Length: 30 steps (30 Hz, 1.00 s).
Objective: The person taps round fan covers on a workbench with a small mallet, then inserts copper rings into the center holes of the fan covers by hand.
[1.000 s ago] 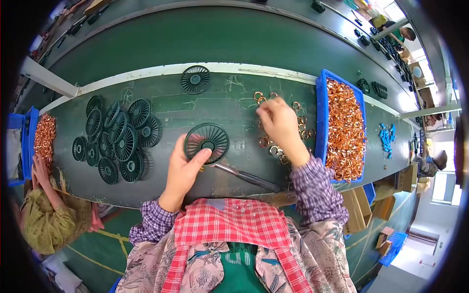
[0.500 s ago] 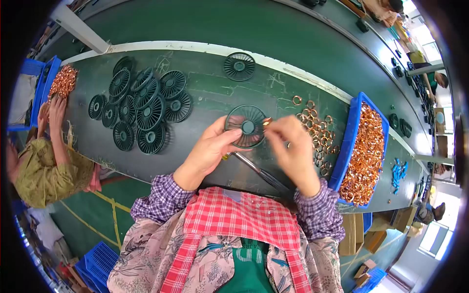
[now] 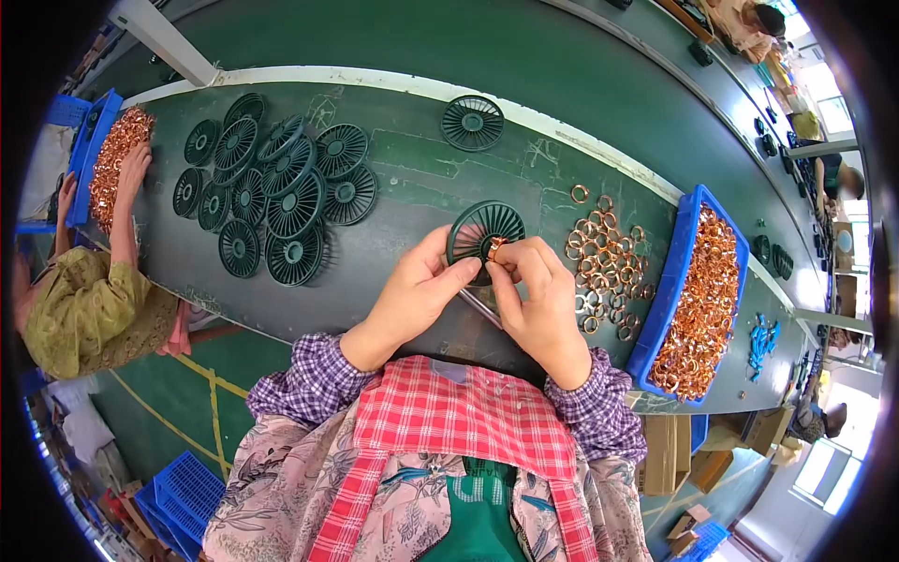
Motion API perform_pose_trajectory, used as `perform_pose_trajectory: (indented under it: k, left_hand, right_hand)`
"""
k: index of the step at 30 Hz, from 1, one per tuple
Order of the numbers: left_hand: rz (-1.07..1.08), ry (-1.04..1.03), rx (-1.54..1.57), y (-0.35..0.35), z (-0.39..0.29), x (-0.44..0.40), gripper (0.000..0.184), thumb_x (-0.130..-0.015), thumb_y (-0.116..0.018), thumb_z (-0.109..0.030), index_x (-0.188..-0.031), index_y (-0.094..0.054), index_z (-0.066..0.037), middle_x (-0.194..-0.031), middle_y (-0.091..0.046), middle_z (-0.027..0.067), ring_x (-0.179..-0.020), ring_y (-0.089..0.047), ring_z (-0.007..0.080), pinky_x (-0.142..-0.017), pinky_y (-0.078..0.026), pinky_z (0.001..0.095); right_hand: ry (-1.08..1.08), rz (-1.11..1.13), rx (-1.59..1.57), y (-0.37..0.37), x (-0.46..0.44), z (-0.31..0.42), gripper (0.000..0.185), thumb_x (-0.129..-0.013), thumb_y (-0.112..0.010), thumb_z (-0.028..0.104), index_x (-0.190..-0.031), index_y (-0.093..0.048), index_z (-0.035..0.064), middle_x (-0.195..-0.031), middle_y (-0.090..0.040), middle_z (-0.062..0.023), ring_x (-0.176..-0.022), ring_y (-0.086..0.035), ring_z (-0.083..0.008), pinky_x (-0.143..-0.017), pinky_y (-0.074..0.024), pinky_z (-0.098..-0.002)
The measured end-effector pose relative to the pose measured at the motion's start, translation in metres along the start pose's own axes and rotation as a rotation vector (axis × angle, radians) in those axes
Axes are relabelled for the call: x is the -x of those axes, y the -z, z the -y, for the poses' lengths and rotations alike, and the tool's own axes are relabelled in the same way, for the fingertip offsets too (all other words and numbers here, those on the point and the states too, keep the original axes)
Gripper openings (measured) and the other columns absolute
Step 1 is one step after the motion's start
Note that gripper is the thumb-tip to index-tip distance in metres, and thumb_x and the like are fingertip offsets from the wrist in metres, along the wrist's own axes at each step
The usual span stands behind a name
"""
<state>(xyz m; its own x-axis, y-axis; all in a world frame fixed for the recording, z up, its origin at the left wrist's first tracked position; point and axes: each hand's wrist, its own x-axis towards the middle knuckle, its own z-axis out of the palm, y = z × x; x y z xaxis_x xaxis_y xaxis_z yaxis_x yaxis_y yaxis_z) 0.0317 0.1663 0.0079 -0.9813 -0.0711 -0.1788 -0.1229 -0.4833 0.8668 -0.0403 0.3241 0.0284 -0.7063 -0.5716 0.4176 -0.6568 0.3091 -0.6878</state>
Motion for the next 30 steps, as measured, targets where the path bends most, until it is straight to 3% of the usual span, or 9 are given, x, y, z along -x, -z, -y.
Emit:
perform_pose_trajectory:
  k: [3,9,12,15,19,21,25,28,30]
  left_hand:
    - [-0.010,-0.034,-0.020,-0.003,0.001,-0.001,0.035,-0.099,-0.057,-0.005,-0.133,-0.051,0.000,-0.121,-0.063,0.0057,-0.108,-0.061,0.0112,-0.092,-0.051,0.0267]
    - [-0.015,0.044,-0.048,0.001,-0.004,0.001,0.021,-0.098,-0.057,-0.002,-0.119,-0.054,0.000,-0.114,-0.064,0.0037,-0.107,-0.059,0.0084,-0.093,-0.049,0.0248]
    - [0.017,-0.088,-0.188,0.003,0.005,0.002,0.033,-0.096,-0.059,0.001,-0.127,-0.051,0.000,-0.115,-0.064,0.0038,-0.106,-0.061,0.0090,-0.089,-0.051,0.0248]
    - [0.065,-0.171,-0.250,0.003,0.001,0.003,0.038,-0.094,-0.060,0.006,-0.130,-0.050,0.000,-0.117,-0.064,0.0054,-0.109,-0.060,0.0105,-0.093,-0.051,0.0276]
    - [0.061,-0.208,-0.188,0.004,0.002,0.003,0.036,-0.096,-0.059,0.001,-0.131,-0.051,0.001,-0.120,-0.063,0.0070,-0.110,-0.059,0.0105,-0.090,-0.053,0.0274]
    - [0.037,0.024,0.123,0.011,0.003,-0.002,0.036,-0.098,-0.058,-0.002,-0.133,-0.050,0.001,-0.123,-0.061,0.0083,-0.110,-0.061,0.0134,-0.093,-0.054,0.0299]
    - [0.022,0.092,0.205,0.008,-0.004,0.001,0.034,-0.100,-0.056,-0.006,-0.133,-0.051,0.000,-0.125,-0.061,0.0082,-0.110,-0.061,0.0156,-0.094,-0.057,0.0330]
    - [0.001,0.084,0.171,0.007,0.000,0.001,0.033,-0.099,-0.056,-0.005,-0.132,-0.053,0.000,-0.119,-0.064,0.0065,-0.106,-0.062,0.0125,-0.088,-0.056,0.0288]
    - [-0.033,-0.091,-0.192,0.005,0.006,0.004,0.033,-0.099,-0.057,-0.004,-0.131,-0.054,0.001,-0.114,-0.068,0.0056,-0.101,-0.064,0.0096,-0.081,-0.054,0.0257]
  right_hand:
    - [-0.027,-0.008,-0.042,0.002,0.001,0.000,0.018,-0.081,-0.070,-0.007,-0.095,-0.063,0.0011,-0.086,-0.063,-0.0123,-0.069,-0.064,-0.0253,-0.056,-0.0508,-0.0327]
    - [0.191,0.055,0.193,0.013,-0.006,0.008,0.017,-0.081,-0.071,-0.003,-0.095,-0.063,0.0008,-0.086,-0.062,-0.0124,-0.075,-0.064,-0.0298,-0.064,-0.0522,-0.0365]
    - [0.164,0.135,0.227,0.016,-0.008,0.010,0.018,-0.080,-0.071,0.000,-0.096,-0.063,0.0010,-0.088,-0.062,-0.0127,-0.077,-0.063,-0.0322,-0.067,-0.0522,-0.0389]
    - [0.100,0.130,0.077,0.013,-0.007,0.006,0.018,-0.081,-0.071,-0.002,-0.095,-0.061,0.0013,-0.086,-0.061,-0.0115,-0.072,-0.062,-0.0266,-0.062,-0.0508,-0.0352]
    - [-0.038,-0.001,-0.102,0.000,-0.004,0.008,0.016,-0.082,-0.070,-0.004,-0.093,-0.059,0.0018,-0.081,-0.059,-0.0078,-0.064,-0.057,-0.0171,-0.057,-0.0468,-0.0285]
    - [-0.046,-0.032,-0.126,-0.003,-0.004,0.010,0.016,-0.083,-0.069,-0.005,-0.092,-0.058,0.0020,-0.080,-0.059,-0.0066,-0.062,-0.056,-0.0147,-0.056,-0.0455,-0.0268]
    - [-0.049,0.007,-0.086,-0.005,-0.004,0.006,0.015,-0.084,-0.069,-0.003,-0.092,-0.059,0.0018,-0.080,-0.060,-0.0078,-0.063,-0.058,-0.0157,-0.055,-0.0465,-0.0285]
    - [-0.055,0.017,-0.027,-0.008,-0.002,0.006,0.013,-0.085,-0.069,-0.002,-0.092,-0.059,0.0009,-0.082,-0.061,-0.0094,-0.063,-0.060,-0.0165,-0.055,-0.0477,-0.0294]
    - [-0.072,0.006,0.001,-0.011,0.000,0.007,0.012,-0.085,-0.069,-0.002,-0.092,-0.059,0.0003,-0.082,-0.062,-0.0102,-0.063,-0.061,-0.0172,-0.055,-0.0485,-0.0299]
